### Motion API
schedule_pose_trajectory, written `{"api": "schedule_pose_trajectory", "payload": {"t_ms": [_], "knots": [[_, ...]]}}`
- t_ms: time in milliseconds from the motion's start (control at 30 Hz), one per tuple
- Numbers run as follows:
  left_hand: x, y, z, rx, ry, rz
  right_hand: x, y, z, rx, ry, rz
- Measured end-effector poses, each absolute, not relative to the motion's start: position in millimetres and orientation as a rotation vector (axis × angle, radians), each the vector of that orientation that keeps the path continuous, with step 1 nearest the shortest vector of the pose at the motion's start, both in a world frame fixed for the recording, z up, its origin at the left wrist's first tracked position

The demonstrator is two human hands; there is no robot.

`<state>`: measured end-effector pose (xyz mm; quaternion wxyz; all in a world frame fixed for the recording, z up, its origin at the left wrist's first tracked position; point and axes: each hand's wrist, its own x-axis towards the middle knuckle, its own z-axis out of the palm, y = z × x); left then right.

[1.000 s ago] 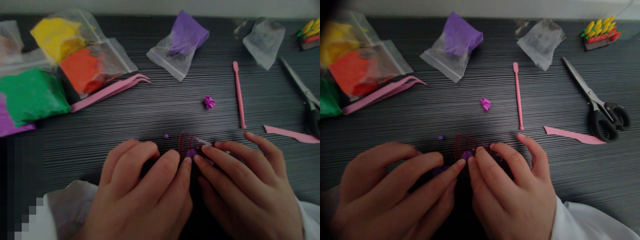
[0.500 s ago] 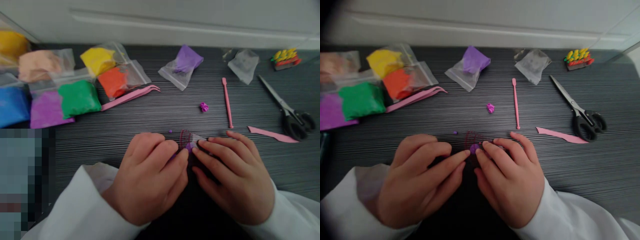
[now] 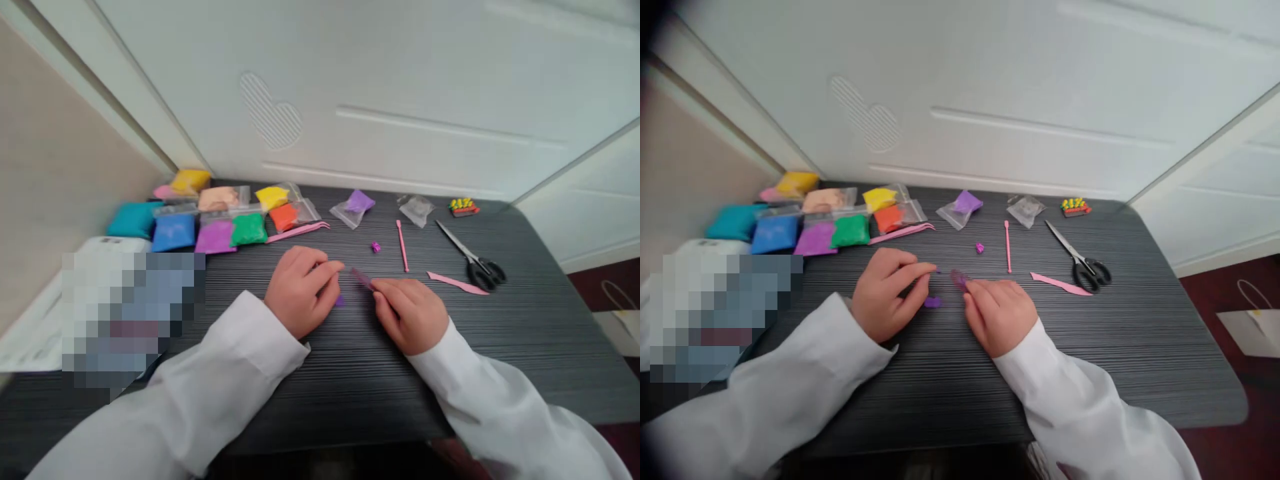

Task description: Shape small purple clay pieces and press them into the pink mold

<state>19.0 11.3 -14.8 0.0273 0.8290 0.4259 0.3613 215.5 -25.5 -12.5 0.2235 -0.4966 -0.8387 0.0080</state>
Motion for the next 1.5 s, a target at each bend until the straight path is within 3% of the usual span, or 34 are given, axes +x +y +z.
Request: {"api": "schedule_pose_trajectory", "payload": {"t_ms": [233, 600, 933, 1500], "knots": [[19.6, 14.7, -16.8, 2.488, 1.336, 1.169, 220.0, -9.4, -17.1, -1.604, -2.017, 0.120], [12.8, 19.3, -14.9, 2.089, 1.358, 1.258, 189.4, 7.0, -3.3, -1.554, -1.660, 0.363], [10.8, 25.0, -14.4, 1.850, 1.375, 1.230, 167.0, 21.1, 6.2, -1.408, -1.773, 0.423], [9.8, 29.2, -24.5, 1.572, 0.895, 1.170, 164.6, 3.3, 6.5, -1.533, -1.813, 0.470]]}}
